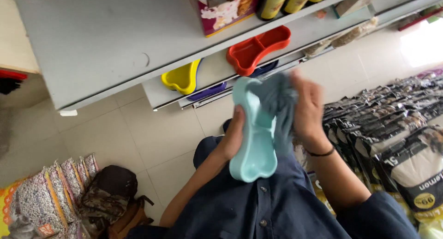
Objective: Wiping plastic pet bowls with a cloth and organizing them on a shelf.
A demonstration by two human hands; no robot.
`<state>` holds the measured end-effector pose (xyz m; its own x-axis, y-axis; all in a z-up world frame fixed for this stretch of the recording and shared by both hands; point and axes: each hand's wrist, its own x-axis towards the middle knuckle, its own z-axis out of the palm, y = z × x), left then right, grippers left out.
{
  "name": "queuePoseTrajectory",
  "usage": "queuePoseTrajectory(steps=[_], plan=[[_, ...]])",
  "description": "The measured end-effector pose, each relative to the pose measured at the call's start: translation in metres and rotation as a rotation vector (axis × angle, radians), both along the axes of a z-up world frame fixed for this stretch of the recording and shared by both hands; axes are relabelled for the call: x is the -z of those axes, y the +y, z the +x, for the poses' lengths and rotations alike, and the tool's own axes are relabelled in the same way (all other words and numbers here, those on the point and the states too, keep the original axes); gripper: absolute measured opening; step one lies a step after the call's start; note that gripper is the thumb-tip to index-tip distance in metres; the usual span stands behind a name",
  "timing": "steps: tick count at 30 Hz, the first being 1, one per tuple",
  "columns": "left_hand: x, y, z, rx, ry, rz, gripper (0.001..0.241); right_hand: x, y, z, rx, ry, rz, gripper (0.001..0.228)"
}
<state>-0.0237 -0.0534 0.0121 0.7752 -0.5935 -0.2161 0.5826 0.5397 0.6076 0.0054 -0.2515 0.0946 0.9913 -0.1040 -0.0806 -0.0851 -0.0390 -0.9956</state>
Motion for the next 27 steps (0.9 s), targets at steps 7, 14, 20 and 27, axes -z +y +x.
queuePoseTrajectory(steps=[7,14,20,27], plan=[[0.006,-0.013,-0.007,0.057,-0.275,0.256,0.080,-0.084,0.037,0.040,-0.268,-0.870,-0.878,0.022],[-0.023,0.000,-0.008,-0.003,-0.202,0.183,0.084,-0.007,-0.011,0.042,-0.332,-0.109,-0.440,0.031],[-0.012,0.003,0.006,-0.202,0.067,-0.104,0.086,0.070,0.021,-0.046,-0.163,0.077,-0.061,0.048],[-0.014,-0.005,0.025,-0.276,-0.026,0.115,0.077,-0.012,0.028,-0.080,-0.155,-0.026,-0.358,0.047]])
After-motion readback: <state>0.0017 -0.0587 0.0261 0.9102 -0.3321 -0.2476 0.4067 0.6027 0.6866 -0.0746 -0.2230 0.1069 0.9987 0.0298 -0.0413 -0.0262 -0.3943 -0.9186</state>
